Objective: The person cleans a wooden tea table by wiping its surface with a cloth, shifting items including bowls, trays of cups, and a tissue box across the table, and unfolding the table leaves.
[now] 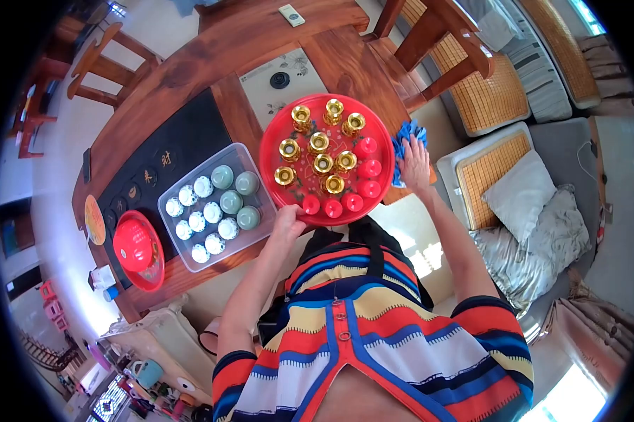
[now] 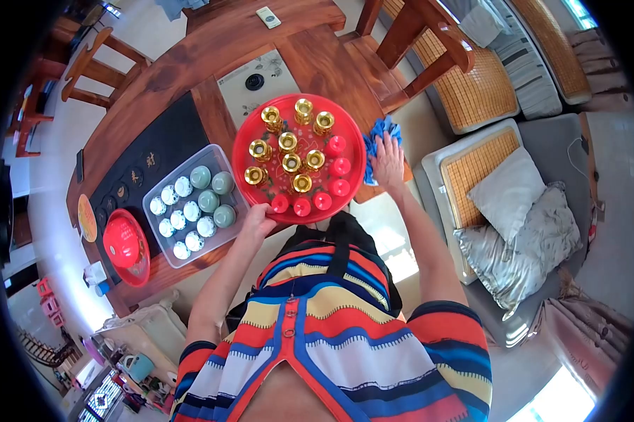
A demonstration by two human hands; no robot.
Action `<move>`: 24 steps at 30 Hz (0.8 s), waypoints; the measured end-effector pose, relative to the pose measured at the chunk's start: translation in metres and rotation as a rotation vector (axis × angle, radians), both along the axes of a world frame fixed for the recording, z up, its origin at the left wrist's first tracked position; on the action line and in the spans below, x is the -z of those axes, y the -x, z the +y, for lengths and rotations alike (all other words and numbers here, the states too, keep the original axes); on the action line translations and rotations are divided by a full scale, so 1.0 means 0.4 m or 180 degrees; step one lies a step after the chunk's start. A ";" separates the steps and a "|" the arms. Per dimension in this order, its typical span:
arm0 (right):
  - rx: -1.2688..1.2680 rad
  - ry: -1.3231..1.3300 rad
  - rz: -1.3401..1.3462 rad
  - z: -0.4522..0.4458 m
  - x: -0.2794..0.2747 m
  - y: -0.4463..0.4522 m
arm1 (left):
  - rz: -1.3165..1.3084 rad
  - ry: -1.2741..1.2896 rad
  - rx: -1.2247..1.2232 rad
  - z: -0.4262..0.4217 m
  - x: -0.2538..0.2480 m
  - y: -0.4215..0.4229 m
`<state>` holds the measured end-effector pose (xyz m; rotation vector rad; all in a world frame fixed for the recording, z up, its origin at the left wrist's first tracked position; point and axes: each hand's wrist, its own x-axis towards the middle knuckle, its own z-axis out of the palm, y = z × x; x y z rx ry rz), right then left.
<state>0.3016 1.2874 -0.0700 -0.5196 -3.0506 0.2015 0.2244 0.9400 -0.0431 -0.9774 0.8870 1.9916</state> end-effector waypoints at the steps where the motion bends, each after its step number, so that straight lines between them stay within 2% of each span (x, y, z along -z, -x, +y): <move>1: 0.0136 0.0001 0.0131 0.020 0.012 0.024 | -0.0162 -0.0047 -0.0014 0.002 0.006 -0.007; 4: 0.0176 0.0147 0.0173 0.076 0.021 0.093 | -0.0485 0.0159 0.0032 0.014 0.017 -0.030; 9: 0.0243 0.0391 0.0283 0.125 0.038 0.185 | -0.0268 0.0278 -0.0291 0.037 0.027 -0.070; 11: 0.0084 0.0457 0.0438 0.143 0.053 0.200 | -0.0413 0.0426 -0.0202 0.048 0.003 -0.083; 15: -0.0245 0.0597 0.0698 0.167 0.068 0.231 | -0.0520 0.0703 -0.0516 0.106 -0.016 -0.128; 21: -0.1027 0.0599 0.0889 0.182 0.026 0.173 | -0.0050 0.0641 -0.1025 0.108 0.115 -0.170; 23: -0.1243 0.0702 0.0986 0.194 0.025 0.131 | 0.0103 0.0635 -0.1216 0.134 0.119 -0.164; 24: -0.1364 0.0786 0.0845 0.198 0.016 0.105 | 0.0067 0.1032 -0.1248 0.154 0.093 -0.153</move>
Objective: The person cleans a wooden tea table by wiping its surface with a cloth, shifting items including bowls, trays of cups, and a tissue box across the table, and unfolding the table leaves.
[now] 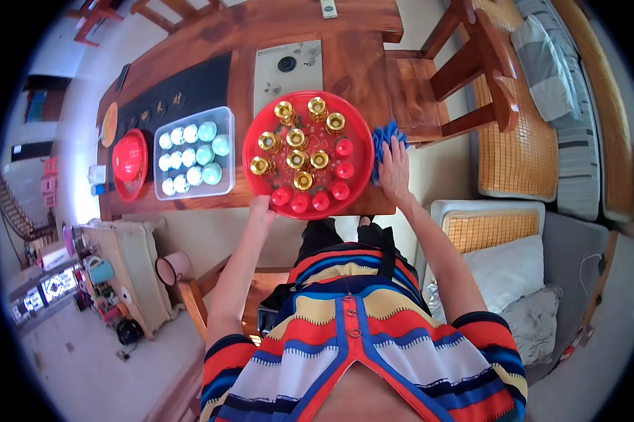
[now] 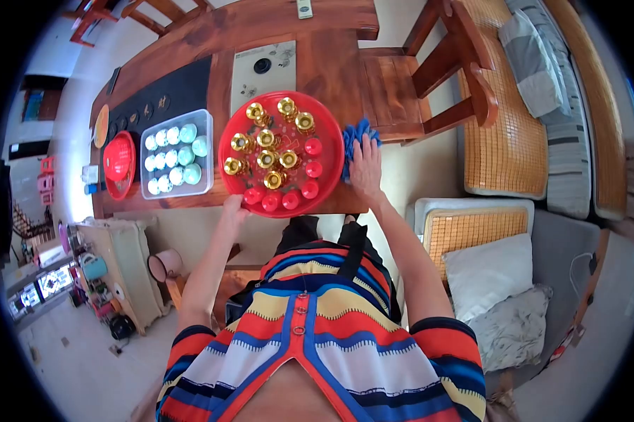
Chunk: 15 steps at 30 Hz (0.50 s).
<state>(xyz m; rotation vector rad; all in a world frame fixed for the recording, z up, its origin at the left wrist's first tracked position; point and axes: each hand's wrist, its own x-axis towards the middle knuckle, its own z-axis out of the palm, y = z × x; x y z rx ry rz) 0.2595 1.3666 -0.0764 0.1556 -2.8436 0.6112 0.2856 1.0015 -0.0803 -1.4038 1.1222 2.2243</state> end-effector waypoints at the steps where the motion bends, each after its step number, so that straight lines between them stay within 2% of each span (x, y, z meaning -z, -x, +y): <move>1: -0.0145 0.0035 -0.0129 0.003 -0.005 -0.026 | -0.0107 0.0380 -0.0049 0.023 -0.040 0.013; 2: -0.0224 0.0064 -0.0228 0.006 -0.002 -0.056 | -0.0102 0.0507 -0.0168 0.051 -0.096 0.027; 6: -0.0459 0.0237 -0.0384 0.020 -0.008 -0.154 | 0.0130 0.0515 -0.0391 -0.004 -0.007 0.044; 8: -0.0466 0.0290 -0.0463 0.021 -0.013 -0.167 | 0.0432 0.0659 -0.0319 -0.010 0.002 0.063; 11: -0.0449 0.0301 -0.0417 0.014 -0.011 -0.161 | 0.0407 0.0898 -0.0119 -0.020 0.046 0.110; 15: -0.0432 0.0107 -0.0511 0.010 -0.019 -0.142 | 0.0381 0.0904 -0.0230 0.014 -0.008 0.178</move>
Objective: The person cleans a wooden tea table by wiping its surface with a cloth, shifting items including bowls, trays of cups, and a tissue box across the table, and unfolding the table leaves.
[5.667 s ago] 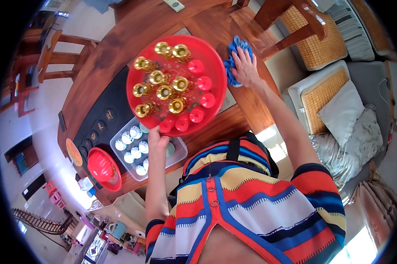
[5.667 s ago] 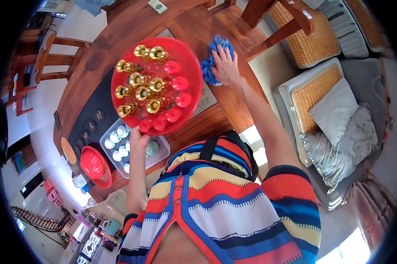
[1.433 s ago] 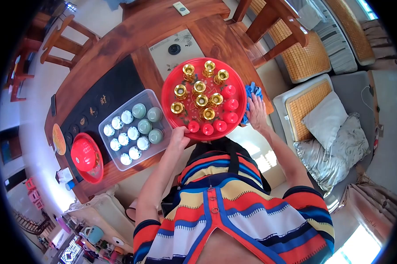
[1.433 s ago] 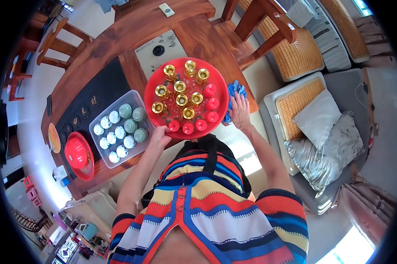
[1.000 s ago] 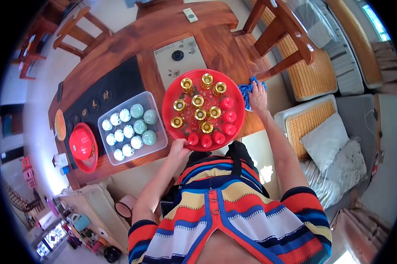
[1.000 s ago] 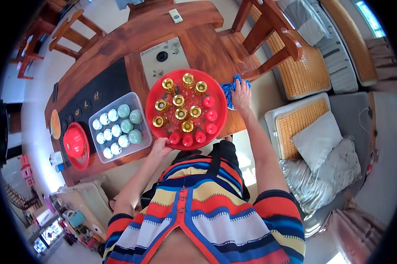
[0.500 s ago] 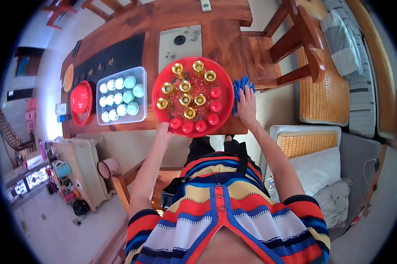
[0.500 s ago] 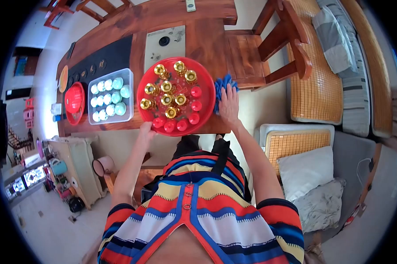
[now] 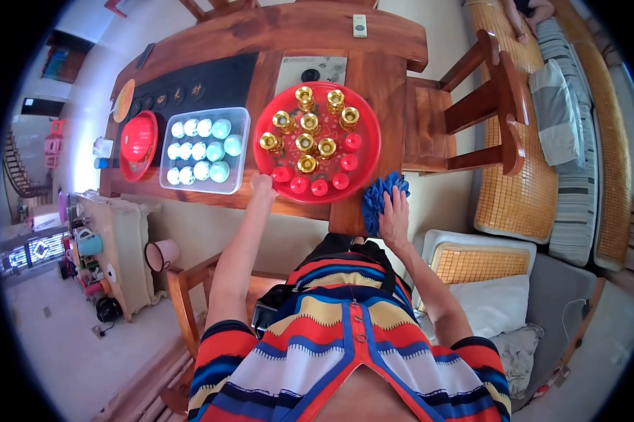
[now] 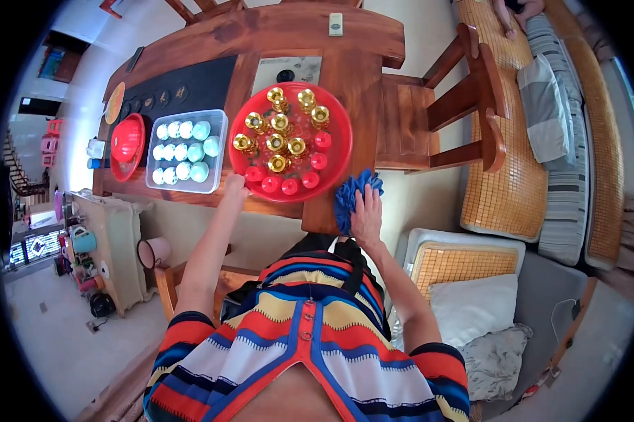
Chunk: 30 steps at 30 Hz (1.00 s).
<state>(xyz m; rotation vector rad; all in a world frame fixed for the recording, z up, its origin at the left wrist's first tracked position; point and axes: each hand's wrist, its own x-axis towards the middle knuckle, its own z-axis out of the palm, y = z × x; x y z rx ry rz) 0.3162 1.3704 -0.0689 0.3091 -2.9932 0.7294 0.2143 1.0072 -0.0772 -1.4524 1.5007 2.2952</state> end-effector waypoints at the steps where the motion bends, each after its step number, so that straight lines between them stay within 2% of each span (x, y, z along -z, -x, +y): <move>1: 0.0027 -0.0090 0.0015 -0.007 -0.002 0.014 | 0.0008 0.0126 -0.0109 0.003 -0.011 0.016; 3: 0.0018 -0.0133 0.0001 -0.024 -0.010 0.053 | 0.0030 0.0239 -0.0188 -0.004 -0.015 0.044; 5: -0.0049 -0.0229 0.0021 -0.038 -0.008 0.104 | 0.0125 0.0055 0.0139 -0.048 0.007 0.060; 9: -0.0154 -0.0320 0.0221 -0.045 -0.007 0.267 | 0.0260 -0.0146 0.0150 -0.078 0.006 0.080; 15: -0.0007 -0.0437 0.0299 -0.039 0.018 0.441 | 0.0441 -0.0004 0.0135 -0.088 0.034 0.074; 18: 0.0118 -0.0622 0.0544 -0.055 0.034 0.383 | 0.0470 0.0039 0.0045 -0.075 0.035 0.051; 20: -0.0167 -0.0486 0.0439 -0.055 0.028 0.300 | -0.0273 0.0654 0.0377 -0.025 -0.066 0.032; 24: -0.0911 -0.0339 0.0176 -0.034 0.024 0.117 | -0.0227 0.0489 0.0433 -0.039 -0.057 -0.022; 25: -0.1077 -0.0304 0.0040 -0.025 0.004 0.094 | -0.0184 0.0559 0.0227 -0.031 -0.059 -0.046; 27: -0.1231 -0.0257 -0.0096 -0.003 -0.029 0.093 | -0.0140 0.0639 0.0032 -0.016 -0.070 -0.089; 30: -0.1560 -0.0293 -0.0071 0.024 -0.033 0.152 | -0.0589 0.1287 -0.0103 0.008 -0.087 -0.157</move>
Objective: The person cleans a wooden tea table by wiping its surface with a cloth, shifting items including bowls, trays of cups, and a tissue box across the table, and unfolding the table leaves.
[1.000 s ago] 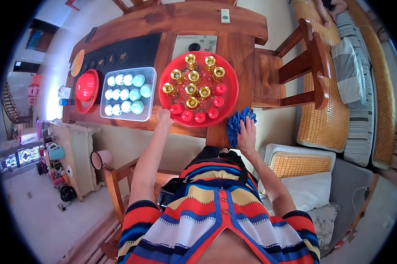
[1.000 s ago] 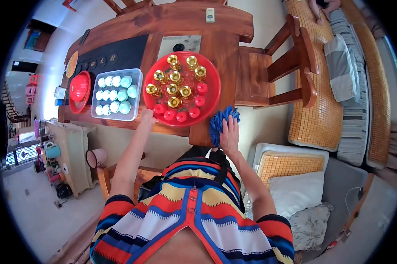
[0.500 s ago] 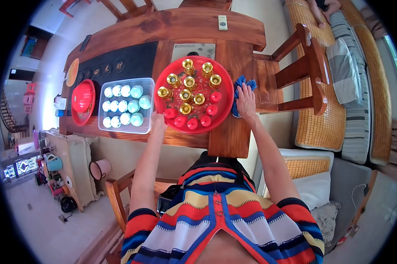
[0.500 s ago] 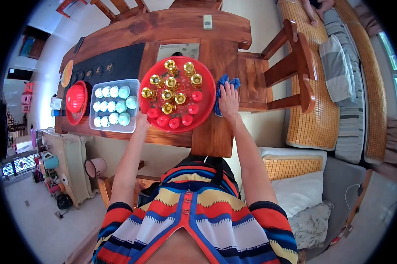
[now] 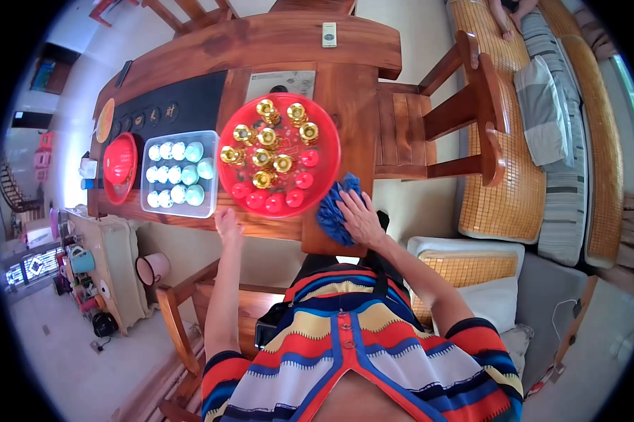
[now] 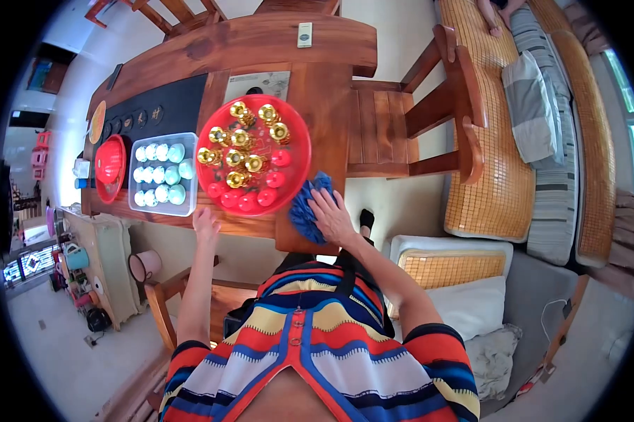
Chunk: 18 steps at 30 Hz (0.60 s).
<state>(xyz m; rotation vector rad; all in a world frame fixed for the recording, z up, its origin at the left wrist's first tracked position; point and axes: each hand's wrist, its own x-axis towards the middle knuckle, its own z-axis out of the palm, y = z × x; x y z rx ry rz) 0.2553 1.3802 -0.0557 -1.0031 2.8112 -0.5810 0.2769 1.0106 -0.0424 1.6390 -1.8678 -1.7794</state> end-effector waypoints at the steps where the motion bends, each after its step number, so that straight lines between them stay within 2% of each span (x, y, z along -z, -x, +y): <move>1: 0.0058 0.0118 0.0153 0.004 0.009 0.029 | -0.0007 0.0009 -0.0036 0.020 -0.002 -0.018; 4: 0.0055 0.0385 0.0284 0.035 0.023 0.109 | 0.0066 0.0169 -0.0299 0.100 0.002 -0.100; 6: -0.0012 0.0566 0.0265 0.047 0.031 0.145 | 0.0658 0.0195 -0.0509 0.170 0.032 -0.156; 9: -0.0199 0.0143 0.0445 0.050 0.037 0.155 | 0.0451 -0.0031 -0.0723 0.334 0.011 -0.175; 13: -0.0725 0.0342 0.0590 0.076 0.067 0.157 | 0.0971 -0.0039 -0.0242 0.506 0.001 -0.190; 17: -0.1034 0.0248 0.0454 0.114 0.059 0.149 | 0.0416 -0.0959 0.0456 0.584 -0.063 -0.167; 18: -0.1124 0.0182 0.0525 0.118 0.061 0.151 | 0.0478 -0.0924 0.0308 0.591 -0.052 -0.158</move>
